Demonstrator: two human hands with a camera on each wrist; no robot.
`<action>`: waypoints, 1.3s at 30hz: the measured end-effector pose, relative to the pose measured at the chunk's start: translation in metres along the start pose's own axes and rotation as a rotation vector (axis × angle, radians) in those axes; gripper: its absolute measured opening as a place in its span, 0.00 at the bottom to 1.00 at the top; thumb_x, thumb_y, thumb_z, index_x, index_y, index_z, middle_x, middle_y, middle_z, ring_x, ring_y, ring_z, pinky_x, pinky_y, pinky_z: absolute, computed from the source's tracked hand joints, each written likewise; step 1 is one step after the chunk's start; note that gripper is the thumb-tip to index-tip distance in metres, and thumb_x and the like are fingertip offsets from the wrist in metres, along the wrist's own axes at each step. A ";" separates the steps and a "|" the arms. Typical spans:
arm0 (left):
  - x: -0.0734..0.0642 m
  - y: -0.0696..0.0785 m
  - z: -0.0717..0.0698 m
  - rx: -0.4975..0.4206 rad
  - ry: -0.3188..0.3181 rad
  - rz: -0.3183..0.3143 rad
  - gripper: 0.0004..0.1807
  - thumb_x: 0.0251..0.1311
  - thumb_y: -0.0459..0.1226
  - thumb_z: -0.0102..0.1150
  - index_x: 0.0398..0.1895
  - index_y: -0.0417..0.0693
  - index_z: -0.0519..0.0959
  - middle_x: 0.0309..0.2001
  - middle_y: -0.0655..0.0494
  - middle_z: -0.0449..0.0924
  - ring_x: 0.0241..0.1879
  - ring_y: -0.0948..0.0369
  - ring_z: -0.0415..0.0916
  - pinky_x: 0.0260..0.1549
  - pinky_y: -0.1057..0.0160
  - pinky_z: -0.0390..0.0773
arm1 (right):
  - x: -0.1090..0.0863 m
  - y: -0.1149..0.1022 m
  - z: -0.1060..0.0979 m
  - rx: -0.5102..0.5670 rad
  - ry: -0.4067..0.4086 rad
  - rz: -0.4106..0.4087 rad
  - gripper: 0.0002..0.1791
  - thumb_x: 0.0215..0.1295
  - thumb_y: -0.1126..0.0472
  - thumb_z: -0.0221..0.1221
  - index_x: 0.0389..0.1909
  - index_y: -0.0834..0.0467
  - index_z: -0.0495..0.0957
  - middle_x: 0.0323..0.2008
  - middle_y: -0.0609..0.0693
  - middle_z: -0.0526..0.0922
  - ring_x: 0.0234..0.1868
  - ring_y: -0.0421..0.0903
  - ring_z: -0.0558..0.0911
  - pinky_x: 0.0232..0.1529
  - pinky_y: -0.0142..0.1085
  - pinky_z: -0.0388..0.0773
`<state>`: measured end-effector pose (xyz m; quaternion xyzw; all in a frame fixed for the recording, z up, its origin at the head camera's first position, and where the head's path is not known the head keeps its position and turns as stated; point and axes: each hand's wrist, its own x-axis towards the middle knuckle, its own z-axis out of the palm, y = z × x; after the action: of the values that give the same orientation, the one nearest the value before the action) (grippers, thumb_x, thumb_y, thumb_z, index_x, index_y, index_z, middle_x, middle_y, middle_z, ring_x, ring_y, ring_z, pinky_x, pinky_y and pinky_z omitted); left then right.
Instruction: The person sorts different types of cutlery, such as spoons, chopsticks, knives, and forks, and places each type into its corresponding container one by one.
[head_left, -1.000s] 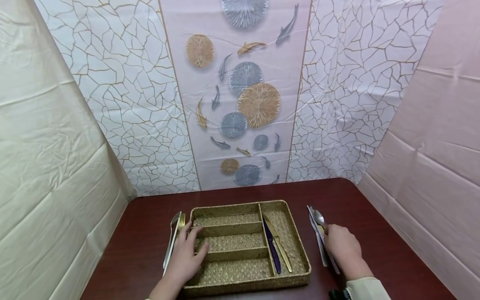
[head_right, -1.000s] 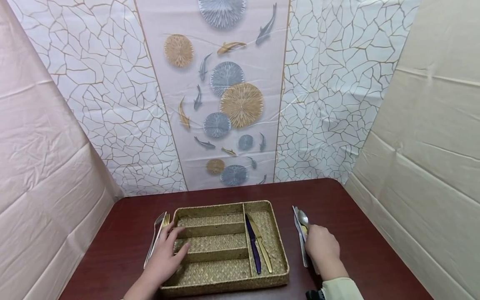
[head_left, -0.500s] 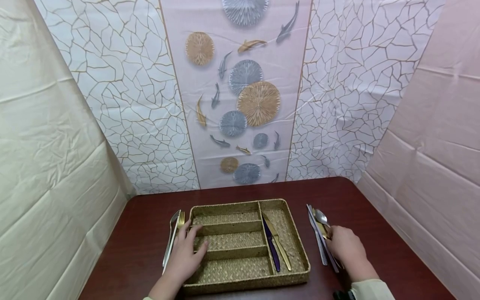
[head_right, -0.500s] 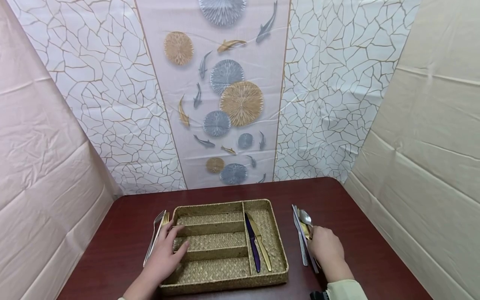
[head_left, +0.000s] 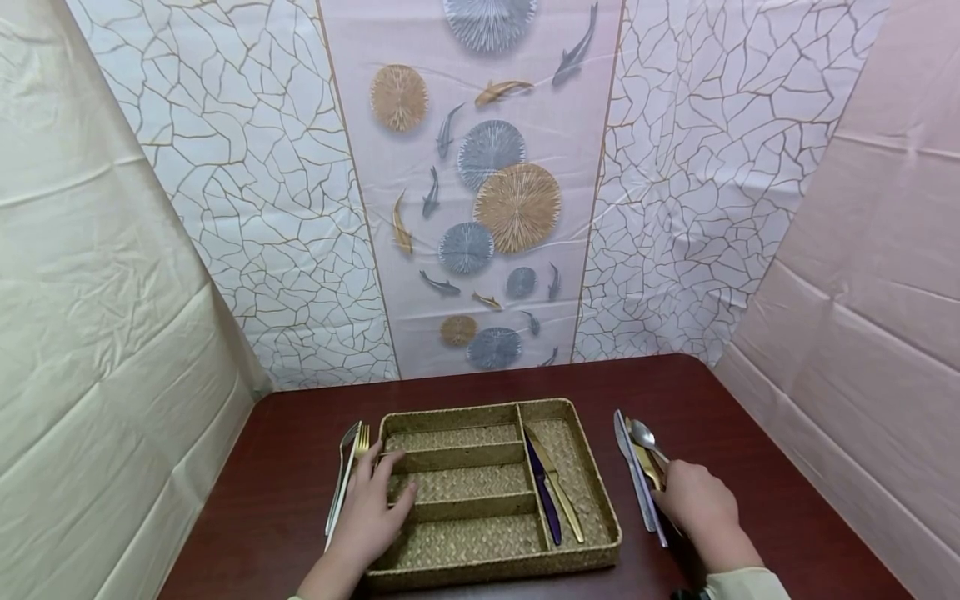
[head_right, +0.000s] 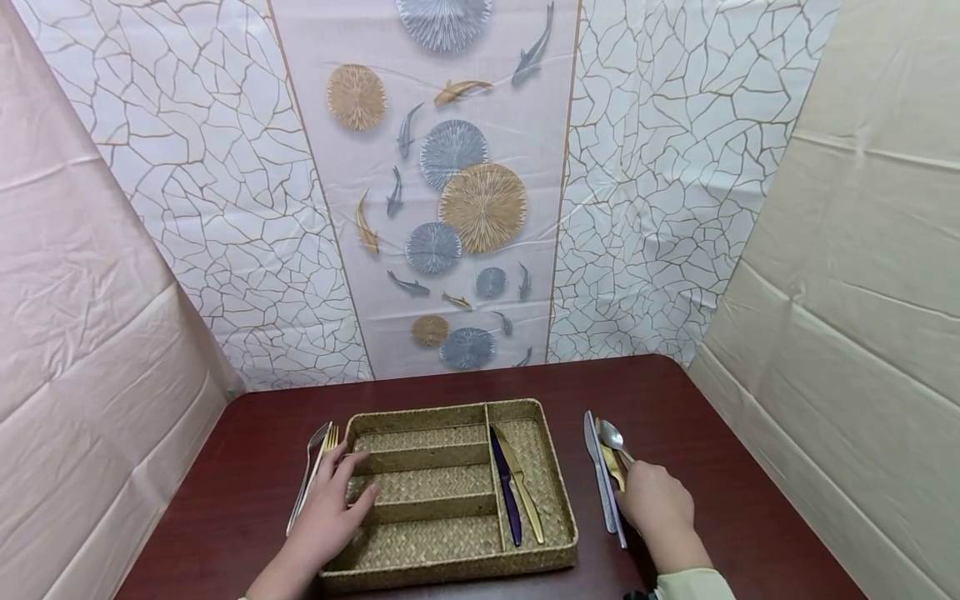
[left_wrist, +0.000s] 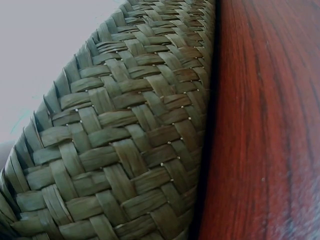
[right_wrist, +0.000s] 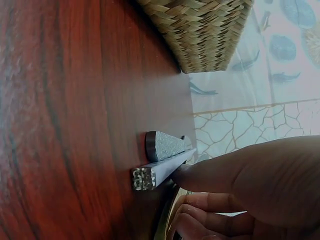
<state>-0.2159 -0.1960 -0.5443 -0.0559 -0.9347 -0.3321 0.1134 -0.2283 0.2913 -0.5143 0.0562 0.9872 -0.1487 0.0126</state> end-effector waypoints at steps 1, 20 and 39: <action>0.000 0.000 0.000 0.001 0.005 0.007 0.30 0.75 0.46 0.69 0.76 0.48 0.76 0.84 0.36 0.57 0.77 0.31 0.61 0.64 0.27 0.73 | 0.000 0.000 0.000 -0.002 0.004 0.005 0.15 0.63 0.54 0.70 0.32 0.63 0.82 0.30 0.64 0.85 0.30 0.61 0.84 0.29 0.61 0.79; 0.000 0.000 0.001 0.003 0.006 0.005 0.30 0.75 0.46 0.69 0.76 0.48 0.76 0.84 0.36 0.56 0.78 0.30 0.60 0.65 0.26 0.71 | 0.002 0.004 0.008 0.033 0.035 -0.008 0.16 0.58 0.53 0.67 0.19 0.56 0.74 0.22 0.55 0.79 0.23 0.55 0.78 0.25 0.56 0.76; 0.000 0.002 0.000 -0.001 -0.009 -0.003 0.30 0.76 0.46 0.69 0.76 0.48 0.76 0.84 0.35 0.55 0.78 0.29 0.59 0.66 0.25 0.69 | -0.002 -0.003 0.005 0.102 0.061 -0.004 0.21 0.58 0.55 0.64 0.13 0.46 0.64 0.14 0.43 0.64 0.18 0.47 0.69 0.22 0.42 0.63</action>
<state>-0.2157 -0.1944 -0.5431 -0.0560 -0.9352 -0.3325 0.1086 -0.2264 0.2864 -0.5183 0.0593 0.9784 -0.1971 -0.0209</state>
